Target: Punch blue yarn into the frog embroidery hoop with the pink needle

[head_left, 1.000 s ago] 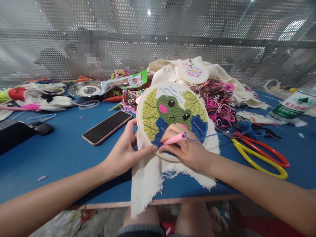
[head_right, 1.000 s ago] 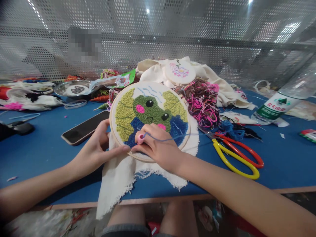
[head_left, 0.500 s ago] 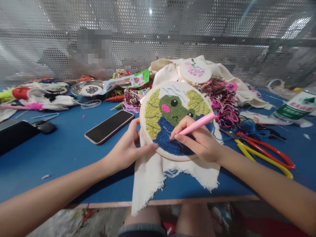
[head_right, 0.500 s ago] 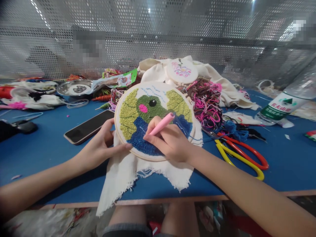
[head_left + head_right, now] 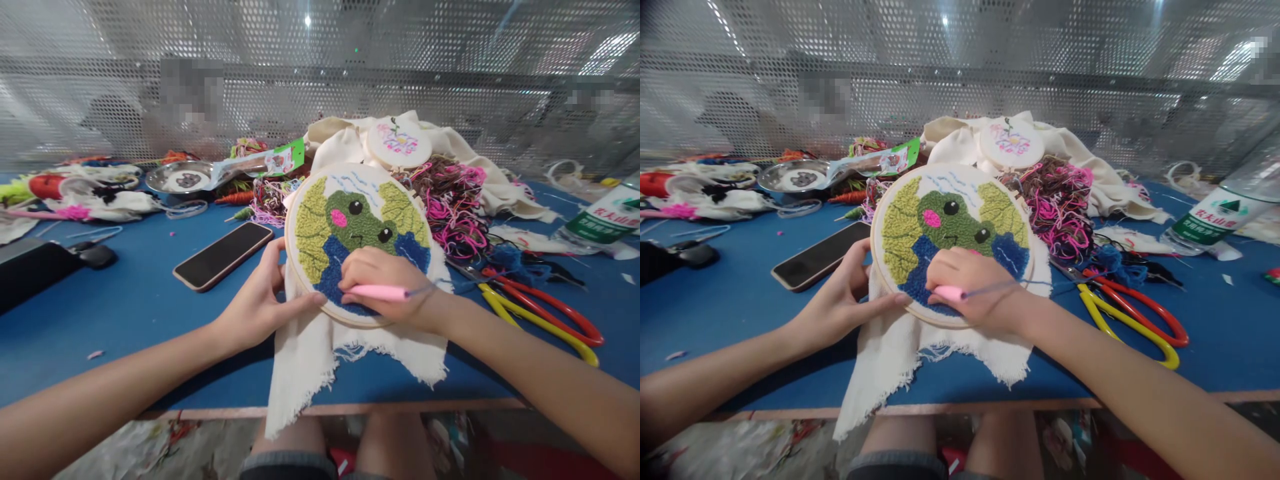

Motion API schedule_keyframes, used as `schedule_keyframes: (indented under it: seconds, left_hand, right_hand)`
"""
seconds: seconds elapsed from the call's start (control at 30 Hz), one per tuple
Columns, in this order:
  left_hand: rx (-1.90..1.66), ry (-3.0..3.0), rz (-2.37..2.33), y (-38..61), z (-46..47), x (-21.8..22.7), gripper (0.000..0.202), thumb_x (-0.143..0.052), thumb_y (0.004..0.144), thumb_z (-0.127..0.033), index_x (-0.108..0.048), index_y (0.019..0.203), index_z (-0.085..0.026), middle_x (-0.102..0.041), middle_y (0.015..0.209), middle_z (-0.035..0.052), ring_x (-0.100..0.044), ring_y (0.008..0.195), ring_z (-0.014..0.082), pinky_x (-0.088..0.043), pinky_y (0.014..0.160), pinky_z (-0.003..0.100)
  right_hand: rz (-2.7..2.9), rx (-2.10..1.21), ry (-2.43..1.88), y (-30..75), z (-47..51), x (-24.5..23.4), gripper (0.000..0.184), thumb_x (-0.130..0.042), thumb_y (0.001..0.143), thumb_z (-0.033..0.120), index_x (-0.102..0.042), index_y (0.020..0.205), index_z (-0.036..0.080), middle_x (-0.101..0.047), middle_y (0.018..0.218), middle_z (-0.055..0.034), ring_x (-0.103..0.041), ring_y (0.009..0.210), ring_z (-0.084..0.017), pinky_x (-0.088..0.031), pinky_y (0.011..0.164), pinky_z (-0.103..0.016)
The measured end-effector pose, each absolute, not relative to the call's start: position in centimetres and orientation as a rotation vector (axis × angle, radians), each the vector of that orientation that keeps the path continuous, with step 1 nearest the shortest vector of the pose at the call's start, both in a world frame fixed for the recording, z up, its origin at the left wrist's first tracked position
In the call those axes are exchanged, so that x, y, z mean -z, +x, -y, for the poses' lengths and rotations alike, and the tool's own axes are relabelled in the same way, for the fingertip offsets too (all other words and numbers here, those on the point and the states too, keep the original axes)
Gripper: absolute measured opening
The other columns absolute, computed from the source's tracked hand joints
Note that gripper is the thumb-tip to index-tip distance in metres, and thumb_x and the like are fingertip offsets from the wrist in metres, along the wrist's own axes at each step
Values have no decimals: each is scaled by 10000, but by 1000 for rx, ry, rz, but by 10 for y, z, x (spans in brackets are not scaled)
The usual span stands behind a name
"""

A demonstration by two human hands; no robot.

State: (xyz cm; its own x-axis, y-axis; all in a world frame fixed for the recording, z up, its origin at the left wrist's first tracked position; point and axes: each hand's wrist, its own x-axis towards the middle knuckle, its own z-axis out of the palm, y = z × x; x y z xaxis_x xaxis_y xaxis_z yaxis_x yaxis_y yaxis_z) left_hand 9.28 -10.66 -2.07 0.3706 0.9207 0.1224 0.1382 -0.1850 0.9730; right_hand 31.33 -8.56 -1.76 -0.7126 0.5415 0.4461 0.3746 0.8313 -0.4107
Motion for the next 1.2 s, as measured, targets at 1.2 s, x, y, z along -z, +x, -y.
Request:
schedule_keyframes:
  seconds: [1.2]
  left_hand:
    - [-692, 2131, -872, 122, 88, 0, 266, -490, 873, -347, -553, 1056, -165, -595, 1020, 65, -540, 956, 202, -419, 849, 315]
  right_hand:
    - [2560, -97, -1435, 320, 116, -4, 325, -420, 905, 466, -594, 879, 194, -696, 852, -45, -642, 720, -191, -311, 559, -256]
